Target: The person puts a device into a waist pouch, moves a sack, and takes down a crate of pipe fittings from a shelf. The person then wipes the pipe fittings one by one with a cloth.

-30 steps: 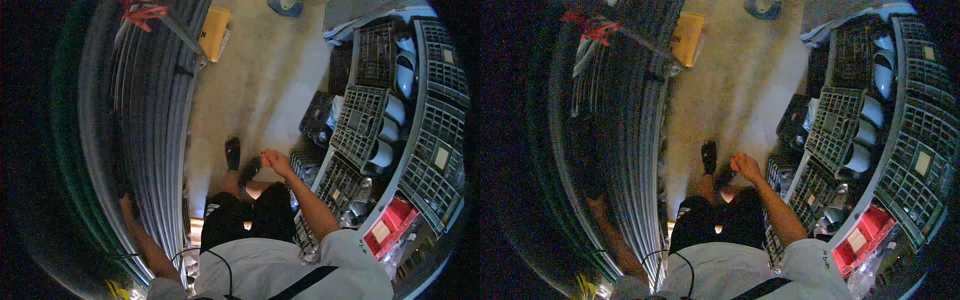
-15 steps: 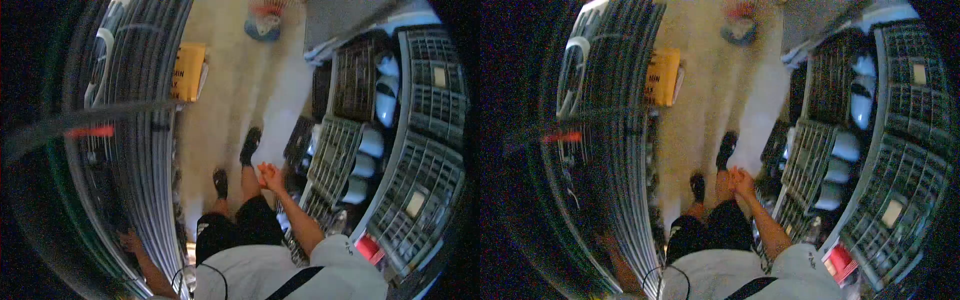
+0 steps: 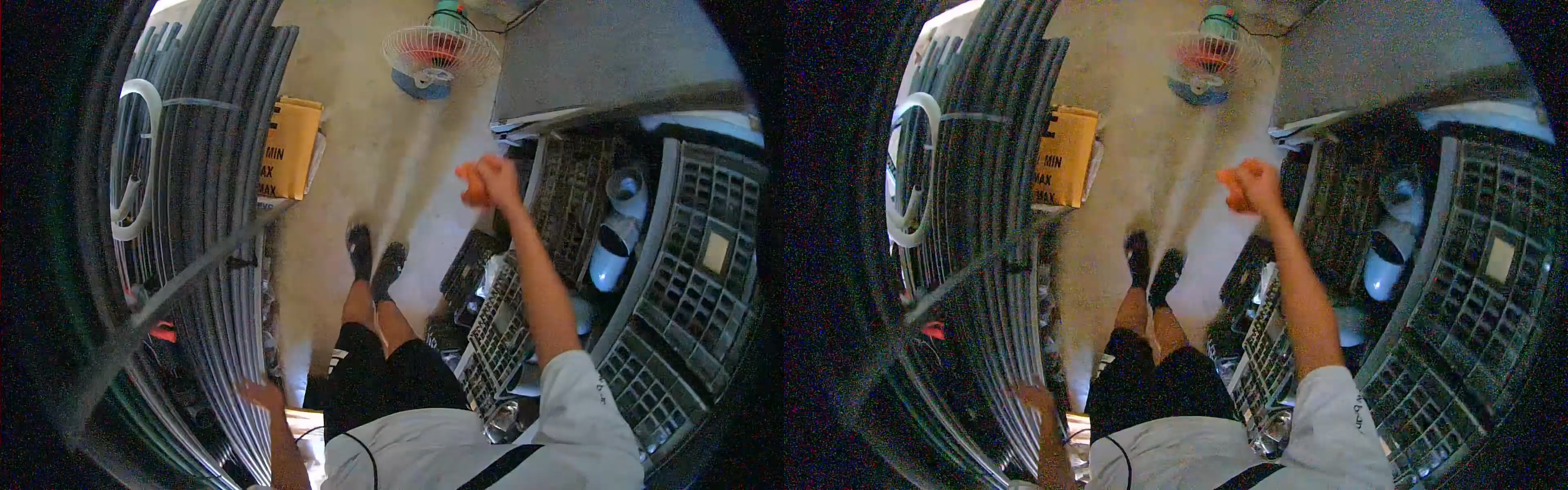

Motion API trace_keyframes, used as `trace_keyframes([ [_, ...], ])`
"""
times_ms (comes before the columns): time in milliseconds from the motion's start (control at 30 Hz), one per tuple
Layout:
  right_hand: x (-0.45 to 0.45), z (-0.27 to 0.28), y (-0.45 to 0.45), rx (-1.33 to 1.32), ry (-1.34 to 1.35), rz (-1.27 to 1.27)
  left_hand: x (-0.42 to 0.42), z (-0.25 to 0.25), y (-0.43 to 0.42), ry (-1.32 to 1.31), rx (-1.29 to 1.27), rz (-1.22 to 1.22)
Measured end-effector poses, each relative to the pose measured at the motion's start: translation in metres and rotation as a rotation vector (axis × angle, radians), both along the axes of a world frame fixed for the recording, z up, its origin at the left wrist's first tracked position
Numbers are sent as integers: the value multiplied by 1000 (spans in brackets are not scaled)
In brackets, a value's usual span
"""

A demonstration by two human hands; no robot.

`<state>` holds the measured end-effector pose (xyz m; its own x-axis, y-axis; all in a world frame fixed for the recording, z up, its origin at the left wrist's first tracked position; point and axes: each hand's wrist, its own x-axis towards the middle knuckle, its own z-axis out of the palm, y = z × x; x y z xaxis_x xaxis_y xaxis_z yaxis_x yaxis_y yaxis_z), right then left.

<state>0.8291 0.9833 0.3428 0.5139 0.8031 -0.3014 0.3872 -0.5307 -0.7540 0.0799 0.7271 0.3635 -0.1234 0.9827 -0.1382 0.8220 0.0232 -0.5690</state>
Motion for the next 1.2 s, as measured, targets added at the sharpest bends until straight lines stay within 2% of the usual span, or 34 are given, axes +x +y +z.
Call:
trace_keyframes([
  [33, 31, -22, 26, 2, 9, 44, 12, -18, -2, -110, 49, -279],
  [100, 55, 2, 93, 19, -225, 57, 23, -91, -12, -635, -349, 298],
  [167, 56, 37, 153, 206, -380, -9, 154, -38, 70, -942, -527, 528],
  [233, 79, 42, 211, 102, -409, -5, 221, -35, 130, -1083, -736, 393],
  [300, 98, 31, 263, 152, -498, 43, 246, -66, 150, -1327, -719, 424],
  [400, 128, 4, 328, 16, -554, 181, 309, -31, 228, -1413, -756, 651],
  [500, 143, -20, 362, -210, -360, 337, 351, 8, 279, -1338, -817, 830],
  [567, 160, -54, 374, -383, -407, 374, 353, 8, 275, -1370, -731, 698],
  [600, 155, -50, 379, -466, -379, 412, 352, 6, 277, -1388, -692, 628],
  [633, 152, -47, 383, -549, -352, 453, 353, 3, 278, -1351, -696, 660],
  [700, 155, -54, 387, -517, -484, 625, 354, 3, 270, -1280, -717, 729],
  [833, 161, -61, 381, -437, -739, 851, 354, -16, 269, -1385, -703, 785],
  [967, 152, -65, 370, -570, -762, 841, 361, -6, 280, -1430, -671, 769],
  [1000, 134, -47, 365, -591, -772, 882, 364, -2, 280, -1455, -675, 773],
  [1100, 109, -32, 334, -565, -784, 864, 360, -2, 279, -1249, -758, 733],
  [1200, 87, -10, 307, -616, -697, 837, 347, -16, 267, -1414, -718, 766],
])
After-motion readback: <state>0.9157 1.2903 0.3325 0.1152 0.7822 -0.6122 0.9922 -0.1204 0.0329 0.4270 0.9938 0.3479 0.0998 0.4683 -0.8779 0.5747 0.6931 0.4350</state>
